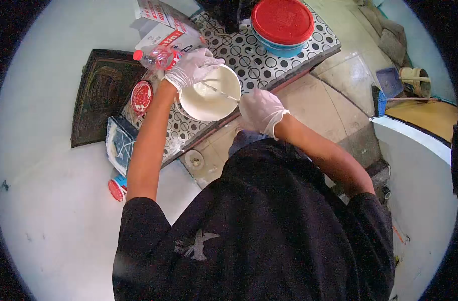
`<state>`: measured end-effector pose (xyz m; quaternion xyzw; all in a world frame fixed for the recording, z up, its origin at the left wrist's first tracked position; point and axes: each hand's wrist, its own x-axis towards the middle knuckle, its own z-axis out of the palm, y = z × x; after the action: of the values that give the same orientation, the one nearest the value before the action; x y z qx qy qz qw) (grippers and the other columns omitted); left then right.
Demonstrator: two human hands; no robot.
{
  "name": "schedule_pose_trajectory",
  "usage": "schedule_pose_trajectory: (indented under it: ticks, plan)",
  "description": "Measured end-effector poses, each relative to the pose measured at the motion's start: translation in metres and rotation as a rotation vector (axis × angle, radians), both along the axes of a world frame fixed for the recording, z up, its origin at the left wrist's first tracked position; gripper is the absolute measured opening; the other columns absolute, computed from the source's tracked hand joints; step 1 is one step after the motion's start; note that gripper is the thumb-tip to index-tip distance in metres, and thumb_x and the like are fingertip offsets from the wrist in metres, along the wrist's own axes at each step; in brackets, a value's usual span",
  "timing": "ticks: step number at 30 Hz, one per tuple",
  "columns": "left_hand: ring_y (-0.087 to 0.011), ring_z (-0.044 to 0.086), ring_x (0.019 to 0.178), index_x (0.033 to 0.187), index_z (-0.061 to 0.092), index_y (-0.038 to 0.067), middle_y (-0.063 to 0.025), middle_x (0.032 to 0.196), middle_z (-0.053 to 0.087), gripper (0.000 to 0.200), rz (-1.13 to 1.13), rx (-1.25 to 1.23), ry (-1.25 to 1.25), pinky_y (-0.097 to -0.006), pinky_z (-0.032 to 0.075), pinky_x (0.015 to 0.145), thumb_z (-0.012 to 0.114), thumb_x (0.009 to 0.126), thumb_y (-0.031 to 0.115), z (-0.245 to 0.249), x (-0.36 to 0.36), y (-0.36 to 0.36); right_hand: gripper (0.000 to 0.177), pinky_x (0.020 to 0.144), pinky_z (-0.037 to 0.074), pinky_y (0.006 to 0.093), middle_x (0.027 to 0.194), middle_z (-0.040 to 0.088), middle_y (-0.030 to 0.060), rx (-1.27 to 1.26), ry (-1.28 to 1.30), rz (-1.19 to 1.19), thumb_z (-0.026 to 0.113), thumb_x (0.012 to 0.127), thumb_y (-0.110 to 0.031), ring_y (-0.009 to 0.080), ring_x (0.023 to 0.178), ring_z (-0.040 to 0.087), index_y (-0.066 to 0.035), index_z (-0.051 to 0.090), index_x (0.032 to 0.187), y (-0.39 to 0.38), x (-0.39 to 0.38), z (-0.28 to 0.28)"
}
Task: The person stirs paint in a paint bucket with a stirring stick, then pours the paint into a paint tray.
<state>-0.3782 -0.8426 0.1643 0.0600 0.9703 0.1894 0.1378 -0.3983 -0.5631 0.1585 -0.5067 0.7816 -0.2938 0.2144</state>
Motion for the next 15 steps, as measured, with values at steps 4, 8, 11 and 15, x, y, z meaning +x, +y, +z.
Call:
schedule_pose_trajectory:
  ticks: [4,8,11,15]
  plan:
    - [-0.025,0.061,0.093,0.115,0.07,0.021,-0.0097,0.099,0.062,0.027,-0.01,0.032,0.077,-0.0339,0.048,0.083,0.063,0.089,0.025,-0.001,0.003,-0.001,0.016,0.068,0.054,0.0463,0.074,0.066,0.0201,0.027,0.013,0.043,0.058,0.079,-0.015,0.0385,0.073,0.067,-0.003,0.068,0.077,0.0,0.002,0.007]
    - [-0.0292,0.061,0.095,0.113,0.071,0.02,-0.0109,0.101,0.062,0.027,0.017,0.084,0.097,-0.0354,0.049,0.083,0.062,0.089,0.029,-0.003,0.005,0.0,0.015,0.067,0.055,0.0462,0.074,0.066,0.0202,0.064,0.028,-0.07,0.059,0.077,-0.015,0.0382,0.073,0.067,-0.003,0.068,0.076,0.005,0.006,0.012]
    - [-0.0288,0.06,0.089,0.101,0.071,0.011,-0.0109,0.097,0.061,0.023,0.035,0.139,0.171,-0.0364,0.049,0.078,0.064,0.087,0.028,-0.005,0.007,-0.001,0.015,0.066,0.055,0.0453,0.073,0.066,0.0199,0.112,0.05,0.029,0.059,0.076,-0.015,0.0374,0.073,0.067,-0.004,0.069,0.075,0.007,0.006,0.008]
    - [-0.0285,0.059,0.083,0.084,0.061,0.005,-0.0109,0.091,0.06,0.022,0.109,0.053,0.151,-0.0384,0.047,0.074,0.065,0.085,0.027,0.012,0.007,0.006,0.015,0.068,0.055,0.046,0.076,0.066,0.0205,0.141,0.025,-0.103,0.059,0.077,-0.016,0.0388,0.075,0.067,-0.005,0.069,0.081,0.005,-0.002,0.01]
